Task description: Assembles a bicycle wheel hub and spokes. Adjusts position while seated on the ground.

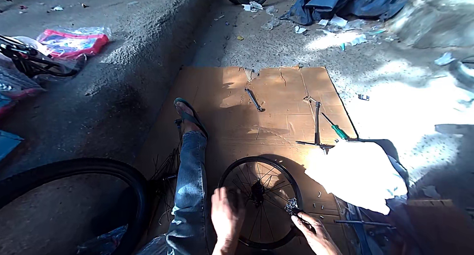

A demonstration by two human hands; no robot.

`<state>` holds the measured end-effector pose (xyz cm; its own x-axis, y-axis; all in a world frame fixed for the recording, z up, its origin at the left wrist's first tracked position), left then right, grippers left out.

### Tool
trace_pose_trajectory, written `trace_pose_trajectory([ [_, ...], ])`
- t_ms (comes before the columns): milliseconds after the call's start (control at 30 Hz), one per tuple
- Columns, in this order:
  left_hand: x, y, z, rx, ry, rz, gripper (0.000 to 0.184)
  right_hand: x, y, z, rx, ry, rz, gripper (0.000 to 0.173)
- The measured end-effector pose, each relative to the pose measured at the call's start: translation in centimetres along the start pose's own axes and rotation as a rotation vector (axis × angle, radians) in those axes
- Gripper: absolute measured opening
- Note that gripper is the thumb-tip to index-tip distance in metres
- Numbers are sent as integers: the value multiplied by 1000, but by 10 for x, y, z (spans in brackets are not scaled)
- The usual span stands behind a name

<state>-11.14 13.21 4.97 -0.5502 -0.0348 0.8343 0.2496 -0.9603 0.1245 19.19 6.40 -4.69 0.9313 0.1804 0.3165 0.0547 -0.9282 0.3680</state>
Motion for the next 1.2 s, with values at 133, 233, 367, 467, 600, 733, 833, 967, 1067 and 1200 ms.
trace_pose_trajectory([
  [133,11,2,-67,202,490,166,32,2,2,24,63,-141,-10,22],
  [233,-29,6,-82,325,981,36,25,6,-1,33,78,-197,-37,21],
  [367,-89,41,-93,501,1057,-135,26,8,-3,41,43,-260,-59,21],
  [467,-109,38,-73,166,554,-247,43,7,-3,46,43,-271,-74,21],
  [600,-104,36,-27,-111,211,-352,33,6,0,45,19,-290,-67,23],
  [733,-105,36,-23,-83,168,-549,34,6,-1,38,50,-285,-68,23],
  [833,-126,38,-61,43,418,-415,35,3,-1,30,73,-255,-51,22],
  [967,-107,70,-100,726,1053,-212,29,0,5,18,86,-239,-36,25],
  [1067,-81,57,-95,820,1375,-56,41,-2,3,11,90,-203,-8,23],
  [1200,-28,41,-52,642,843,152,47,-2,4,6,30,-94,3,32],
])
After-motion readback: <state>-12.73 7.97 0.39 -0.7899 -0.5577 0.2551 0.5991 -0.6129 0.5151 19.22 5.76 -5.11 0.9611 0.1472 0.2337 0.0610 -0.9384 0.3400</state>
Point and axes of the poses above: each hand's wrist, its own y-axis away from the middle knuckle, its own x-axis out of the back of the hand, z = x × y, the point moved 7 cm from there along -y, towards the middle knuckle, and after that the axes turned 7 degrees about -z, right-handed, at the moved point
